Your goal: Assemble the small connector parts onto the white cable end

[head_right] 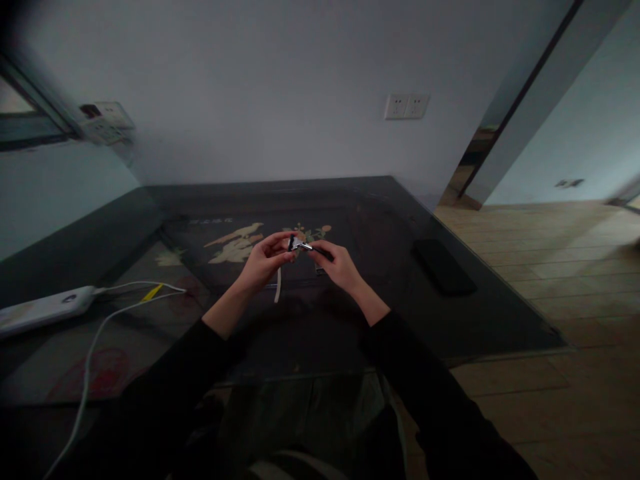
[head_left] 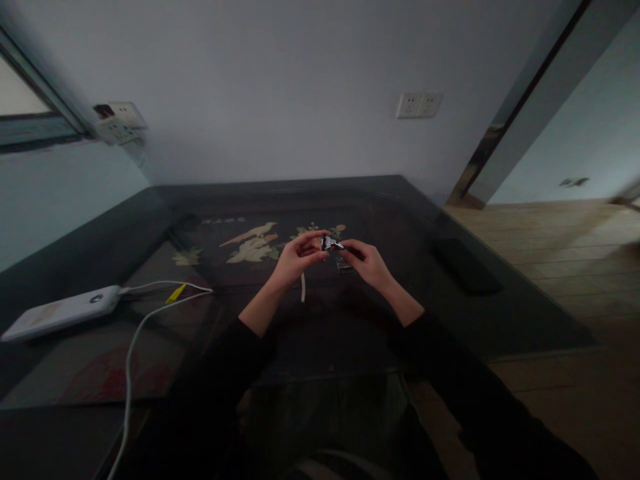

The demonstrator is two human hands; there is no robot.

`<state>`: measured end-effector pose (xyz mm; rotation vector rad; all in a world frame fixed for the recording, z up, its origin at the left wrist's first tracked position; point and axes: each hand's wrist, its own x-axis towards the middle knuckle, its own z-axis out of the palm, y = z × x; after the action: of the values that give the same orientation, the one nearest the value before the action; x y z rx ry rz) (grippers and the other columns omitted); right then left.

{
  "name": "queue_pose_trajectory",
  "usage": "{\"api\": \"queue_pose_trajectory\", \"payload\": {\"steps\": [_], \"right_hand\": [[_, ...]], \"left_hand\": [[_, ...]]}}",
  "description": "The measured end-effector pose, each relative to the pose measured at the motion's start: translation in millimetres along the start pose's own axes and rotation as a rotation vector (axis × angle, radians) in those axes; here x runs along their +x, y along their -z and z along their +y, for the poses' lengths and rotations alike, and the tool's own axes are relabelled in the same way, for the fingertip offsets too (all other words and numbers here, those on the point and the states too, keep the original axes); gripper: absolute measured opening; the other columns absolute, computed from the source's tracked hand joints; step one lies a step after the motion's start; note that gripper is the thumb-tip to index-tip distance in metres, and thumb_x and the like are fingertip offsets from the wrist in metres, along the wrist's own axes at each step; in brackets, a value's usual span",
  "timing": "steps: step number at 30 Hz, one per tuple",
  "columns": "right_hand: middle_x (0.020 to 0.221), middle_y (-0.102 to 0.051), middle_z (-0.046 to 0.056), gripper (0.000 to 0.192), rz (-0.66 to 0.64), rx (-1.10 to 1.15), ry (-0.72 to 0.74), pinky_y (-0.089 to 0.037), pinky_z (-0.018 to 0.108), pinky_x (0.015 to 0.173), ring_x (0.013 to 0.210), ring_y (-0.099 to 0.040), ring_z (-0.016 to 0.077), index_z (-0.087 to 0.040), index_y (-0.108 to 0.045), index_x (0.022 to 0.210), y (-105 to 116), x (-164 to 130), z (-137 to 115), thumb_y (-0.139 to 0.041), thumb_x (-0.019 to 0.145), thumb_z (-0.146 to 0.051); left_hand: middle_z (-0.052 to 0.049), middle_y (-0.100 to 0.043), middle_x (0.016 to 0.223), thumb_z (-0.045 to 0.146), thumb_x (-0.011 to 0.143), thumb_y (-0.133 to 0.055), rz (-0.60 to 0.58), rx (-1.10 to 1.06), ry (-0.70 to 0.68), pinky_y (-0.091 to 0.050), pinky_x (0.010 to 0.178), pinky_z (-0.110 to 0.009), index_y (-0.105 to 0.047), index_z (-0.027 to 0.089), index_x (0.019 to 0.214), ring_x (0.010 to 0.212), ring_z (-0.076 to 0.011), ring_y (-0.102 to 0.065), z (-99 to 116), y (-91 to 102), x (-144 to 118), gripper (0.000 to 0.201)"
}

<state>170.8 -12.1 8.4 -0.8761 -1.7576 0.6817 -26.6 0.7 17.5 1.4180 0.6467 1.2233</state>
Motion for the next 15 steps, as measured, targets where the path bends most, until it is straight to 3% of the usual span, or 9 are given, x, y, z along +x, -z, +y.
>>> {"api": "queue_pose_trajectory", "payload": {"steps": [15], "right_hand": [[0.102,-0.074,0.007,0.024,-0.014,-0.087,0.021,-0.05,0.039,0.086,0.093,-0.067,0.0238,-0.022,-0.072,0.1,3.7,0.6,-2.9,-0.061,0.088,-0.038]], "left_hand": [[0.0,-0.065,0.08,0.02,0.066,-0.079,-0.006,0.052,-0.026,-0.051,0.078,-0.026,-0.067,0.017,0.114,0.074,-0.0102,-0.06,-0.2,1.3,0.7,0.05]]}}
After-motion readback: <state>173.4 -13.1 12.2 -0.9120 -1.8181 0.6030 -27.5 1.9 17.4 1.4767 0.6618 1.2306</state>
